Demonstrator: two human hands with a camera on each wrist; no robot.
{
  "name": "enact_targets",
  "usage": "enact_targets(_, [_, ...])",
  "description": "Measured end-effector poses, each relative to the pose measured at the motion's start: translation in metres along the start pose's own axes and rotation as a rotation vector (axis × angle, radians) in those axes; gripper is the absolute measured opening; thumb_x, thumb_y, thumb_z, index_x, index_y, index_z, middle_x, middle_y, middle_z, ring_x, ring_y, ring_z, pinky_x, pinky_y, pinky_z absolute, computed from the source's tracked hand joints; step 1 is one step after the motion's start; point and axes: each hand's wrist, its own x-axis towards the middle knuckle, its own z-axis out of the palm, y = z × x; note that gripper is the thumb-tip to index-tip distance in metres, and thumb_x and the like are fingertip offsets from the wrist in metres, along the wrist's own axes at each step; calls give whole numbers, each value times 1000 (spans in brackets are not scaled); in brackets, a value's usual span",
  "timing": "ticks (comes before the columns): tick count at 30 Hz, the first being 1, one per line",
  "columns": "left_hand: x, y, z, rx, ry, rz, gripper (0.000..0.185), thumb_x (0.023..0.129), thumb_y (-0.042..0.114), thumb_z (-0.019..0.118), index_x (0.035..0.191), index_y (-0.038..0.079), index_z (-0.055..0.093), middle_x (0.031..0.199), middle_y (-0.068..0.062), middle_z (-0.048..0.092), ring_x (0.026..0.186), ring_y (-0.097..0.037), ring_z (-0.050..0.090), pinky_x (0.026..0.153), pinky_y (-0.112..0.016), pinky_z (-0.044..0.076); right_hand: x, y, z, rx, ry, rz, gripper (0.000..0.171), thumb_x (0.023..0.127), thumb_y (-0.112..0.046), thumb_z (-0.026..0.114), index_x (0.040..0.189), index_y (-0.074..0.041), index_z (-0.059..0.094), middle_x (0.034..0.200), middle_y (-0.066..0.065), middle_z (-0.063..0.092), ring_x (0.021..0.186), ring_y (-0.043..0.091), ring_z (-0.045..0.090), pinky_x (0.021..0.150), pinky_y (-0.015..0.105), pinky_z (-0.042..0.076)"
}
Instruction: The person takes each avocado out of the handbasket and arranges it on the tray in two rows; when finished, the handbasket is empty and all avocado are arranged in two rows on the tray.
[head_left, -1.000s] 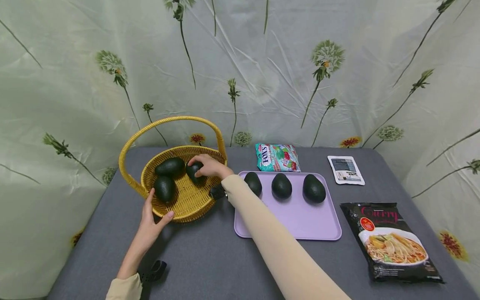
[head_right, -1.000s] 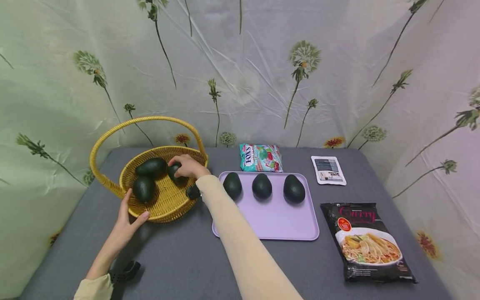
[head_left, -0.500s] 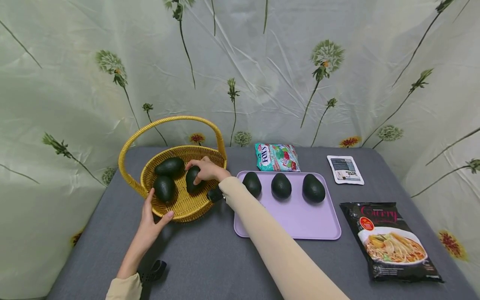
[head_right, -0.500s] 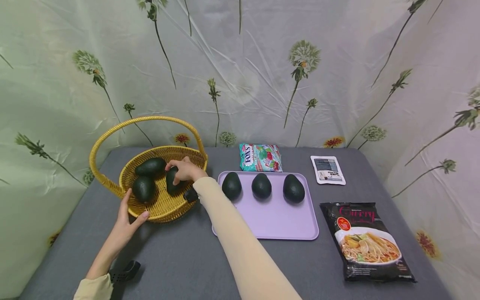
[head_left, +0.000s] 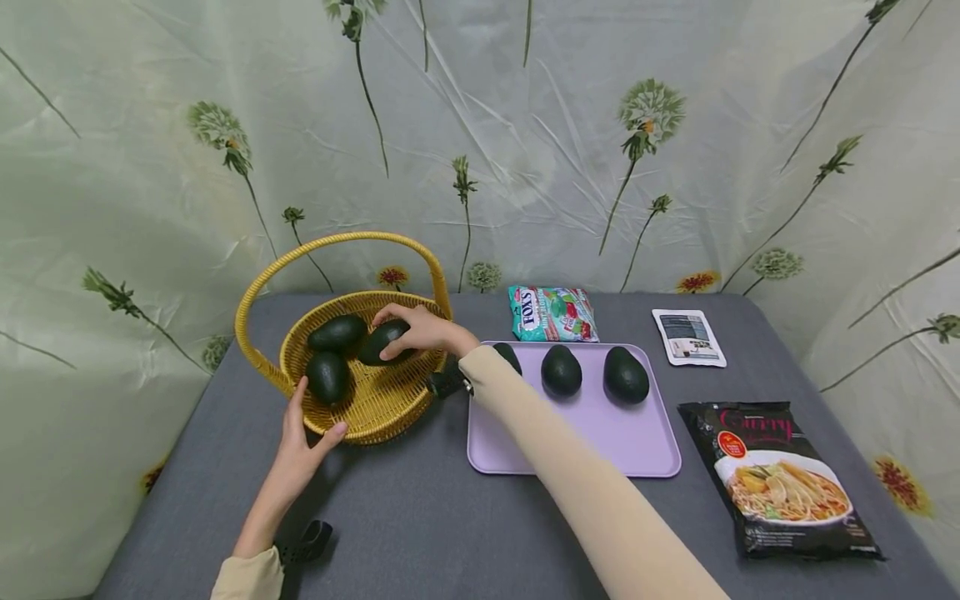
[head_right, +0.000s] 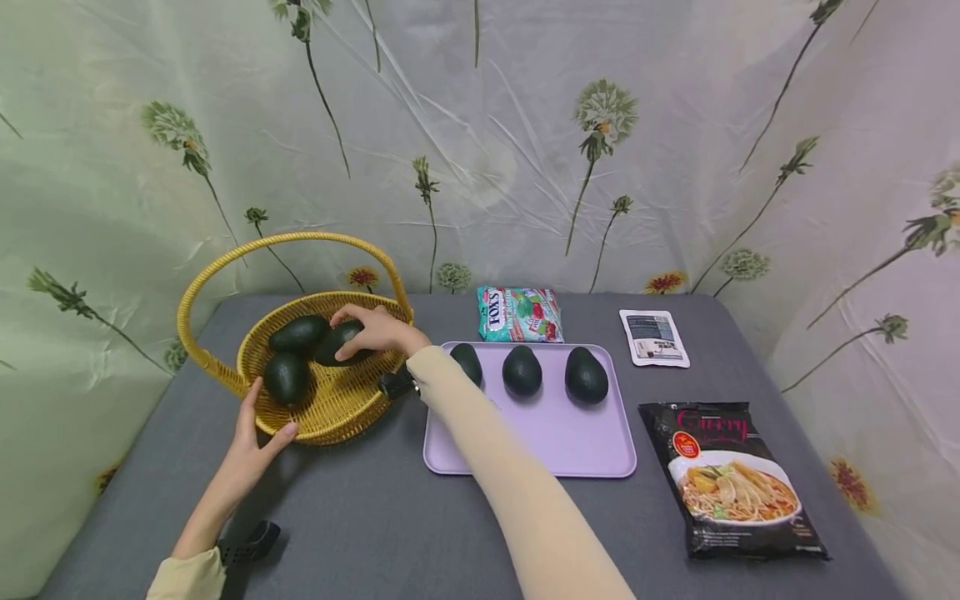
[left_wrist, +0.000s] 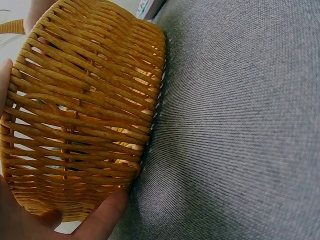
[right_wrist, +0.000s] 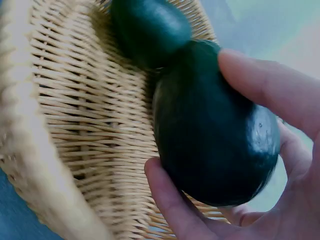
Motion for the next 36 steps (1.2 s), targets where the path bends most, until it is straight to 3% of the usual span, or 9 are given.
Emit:
enact_targets(4, [0, 0, 0, 1, 3, -2, 92, 95, 24, 61, 154, 24, -10, 155, -21, -12, 140, -42, -9, 100, -71, 6, -14, -3, -13, 31, -5, -64, 50, 90, -19, 67, 136, -11, 47, 137, 4, 42, 110, 18, 50, 87, 29, 43])
enact_targets(10, [0, 0, -1, 4, -5, 2, 93, 95, 26, 61, 154, 25, -11, 155, -20, -13, 140, -42, -10, 100, -71, 7, -39, -1, -27, 95, -10, -101, 51, 90, -21, 67, 134, -12, 43, 125, 7, 46, 103, 19, 54, 86, 35, 45])
enact_targets(18, [0, -1, 0, 6, 1, 19, 92, 95, 24, 61, 154, 23, -10, 155, -20, -12, 140, -41, -9, 101, -70, 6, -75, 14, -43, 39, -8, -182, 46, 96, -24, 60, 140, -19, 46, 143, 0, 37, 120, 16, 41, 93, 35, 40])
enact_targets(27, [-1, -1, 0, 12, -4, 10, 93, 95, 27, 61, 154, 22, -10, 155, -22, -13, 140, -43, -9, 100, -71, 7, -120, 40, -50, 189, 75, -102, 51, 96, -20, 56, 144, -23, 40, 137, 9, 39, 106, 28, 52, 83, 46, 49])
enact_targets(31, [-1, -1, 0, 10, -5, 10, 92, 95, 25, 61, 154, 22, -11, 155, -22, -13, 139, -43, -10, 99, -72, 7, -141, 53, -53, 238, 125, -78, 56, 96, -20, 57, 147, -26, 34, 143, 8, 31, 110, 30, 52, 85, 43, 49])
enact_targets(36, [0, -1, 0, 4, -6, 19, 92, 95, 24, 60, 154, 22, -10, 155, -22, -13, 140, -42, -10, 99, -71, 6, -162, 70, -58, 273, 135, -65, 53, 100, -25, 53, 149, -25, 33, 148, 6, 25, 116, 32, 48, 89, 53, 46])
